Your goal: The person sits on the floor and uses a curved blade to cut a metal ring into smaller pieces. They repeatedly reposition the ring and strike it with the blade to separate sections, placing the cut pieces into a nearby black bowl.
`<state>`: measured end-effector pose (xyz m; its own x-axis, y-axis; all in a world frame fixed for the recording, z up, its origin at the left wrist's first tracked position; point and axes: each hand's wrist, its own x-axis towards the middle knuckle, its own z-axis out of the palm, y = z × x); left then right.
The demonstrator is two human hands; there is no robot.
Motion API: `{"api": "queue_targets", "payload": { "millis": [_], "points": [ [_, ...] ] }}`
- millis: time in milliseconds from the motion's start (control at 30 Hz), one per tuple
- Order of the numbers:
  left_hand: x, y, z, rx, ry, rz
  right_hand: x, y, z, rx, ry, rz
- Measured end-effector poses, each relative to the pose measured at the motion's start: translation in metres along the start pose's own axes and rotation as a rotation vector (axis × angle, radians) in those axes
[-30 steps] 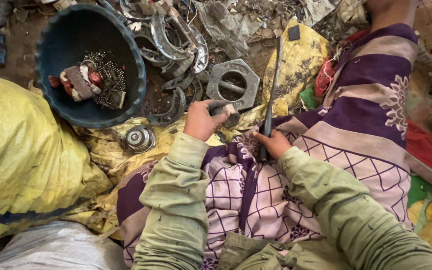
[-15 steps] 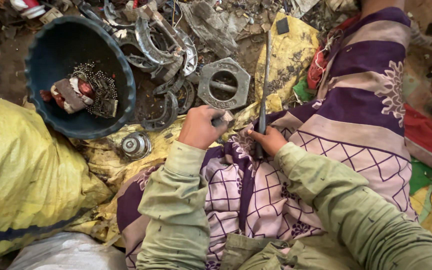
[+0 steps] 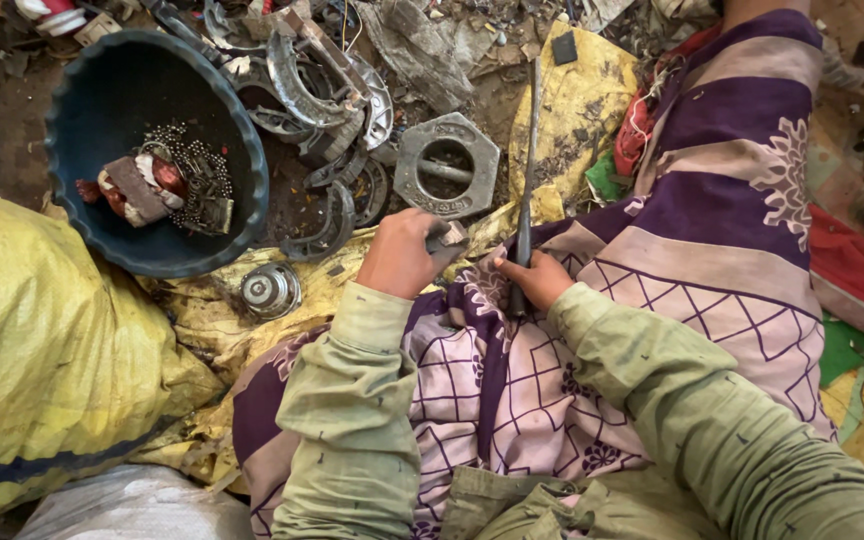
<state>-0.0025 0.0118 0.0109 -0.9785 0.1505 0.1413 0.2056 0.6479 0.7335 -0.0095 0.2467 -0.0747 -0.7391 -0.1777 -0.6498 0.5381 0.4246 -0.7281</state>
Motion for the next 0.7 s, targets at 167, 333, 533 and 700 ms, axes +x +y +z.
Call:
{"api": "queue_targets", "payload": {
  "millis": [167, 333, 533, 700],
  "points": [
    [-0.001, 0.004, 0.010, 0.076, 0.036, -0.083, -0.003, -0.003, -0.001, 0.001, 0.002, 0.060],
    [-0.003, -0.002, 0.032, 0.192, 0.138, -0.030, -0.001, -0.002, -0.003, -0.107, 0.012, 0.022],
    [-0.003, -0.012, 0.062, 0.313, 0.254, 0.041, -0.002, -0.005, -0.002, -0.123, 0.042, 0.006],
    [-0.005, -0.020, 0.073, 0.336, 0.267, 0.003, -0.004, -0.009, -0.002, -0.089, 0.031, 0.011]
  ]
}}
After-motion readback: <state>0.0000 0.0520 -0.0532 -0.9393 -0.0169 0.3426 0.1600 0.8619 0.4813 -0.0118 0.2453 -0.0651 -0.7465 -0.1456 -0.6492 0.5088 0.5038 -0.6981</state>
